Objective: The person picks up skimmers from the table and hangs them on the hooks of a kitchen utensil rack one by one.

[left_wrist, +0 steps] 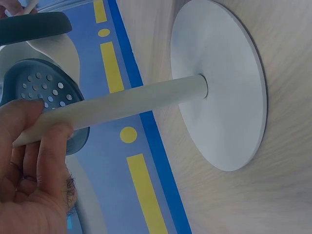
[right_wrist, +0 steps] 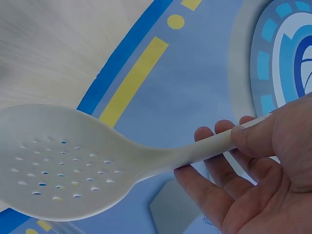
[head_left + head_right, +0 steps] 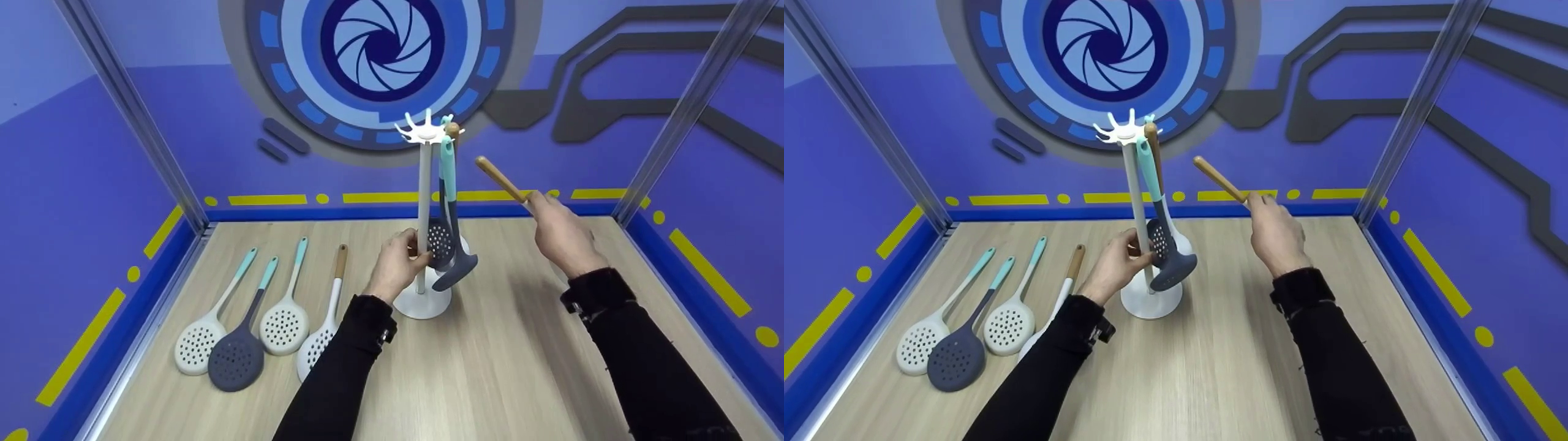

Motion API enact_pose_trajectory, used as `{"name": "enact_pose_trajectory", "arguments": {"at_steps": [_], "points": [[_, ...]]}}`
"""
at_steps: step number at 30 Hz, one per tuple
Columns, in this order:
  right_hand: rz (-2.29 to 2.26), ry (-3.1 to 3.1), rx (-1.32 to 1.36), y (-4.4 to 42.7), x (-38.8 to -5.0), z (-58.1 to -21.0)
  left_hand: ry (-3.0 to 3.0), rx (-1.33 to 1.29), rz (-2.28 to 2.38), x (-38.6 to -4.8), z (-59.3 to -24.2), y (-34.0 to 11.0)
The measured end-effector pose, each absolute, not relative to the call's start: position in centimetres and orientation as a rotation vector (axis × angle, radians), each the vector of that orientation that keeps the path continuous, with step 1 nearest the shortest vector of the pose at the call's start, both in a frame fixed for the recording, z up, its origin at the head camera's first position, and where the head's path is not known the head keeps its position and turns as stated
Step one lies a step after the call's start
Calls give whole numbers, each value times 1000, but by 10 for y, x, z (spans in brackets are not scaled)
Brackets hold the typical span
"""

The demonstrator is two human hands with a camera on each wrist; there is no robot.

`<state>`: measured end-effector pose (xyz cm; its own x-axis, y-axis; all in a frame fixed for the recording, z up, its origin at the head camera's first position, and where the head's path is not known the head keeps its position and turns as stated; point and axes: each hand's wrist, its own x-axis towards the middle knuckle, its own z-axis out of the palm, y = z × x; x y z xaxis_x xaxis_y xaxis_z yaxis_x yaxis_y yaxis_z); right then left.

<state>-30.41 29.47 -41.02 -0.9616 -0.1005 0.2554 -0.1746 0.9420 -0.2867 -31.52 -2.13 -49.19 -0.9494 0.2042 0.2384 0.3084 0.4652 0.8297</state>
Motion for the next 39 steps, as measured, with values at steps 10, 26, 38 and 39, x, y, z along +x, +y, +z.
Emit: {"name": "enact_pose_trajectory", "arguments": {"at_steps": [10,26,38,39], "points": [[495,-2870,174,280,-312,-402,-2616,-442,-1489,-314,-490,-22],[488,-2814,212,259,-320,-391,-2598,-461,-1488,-314,-490,-22],[500,-2750,257,249,-325,-384,-2601,-466,-1492,-315,-492,-22],[498,-2747,259,249,-325,-383,-2597,-469,-1492,-316,-492,-23]]}}
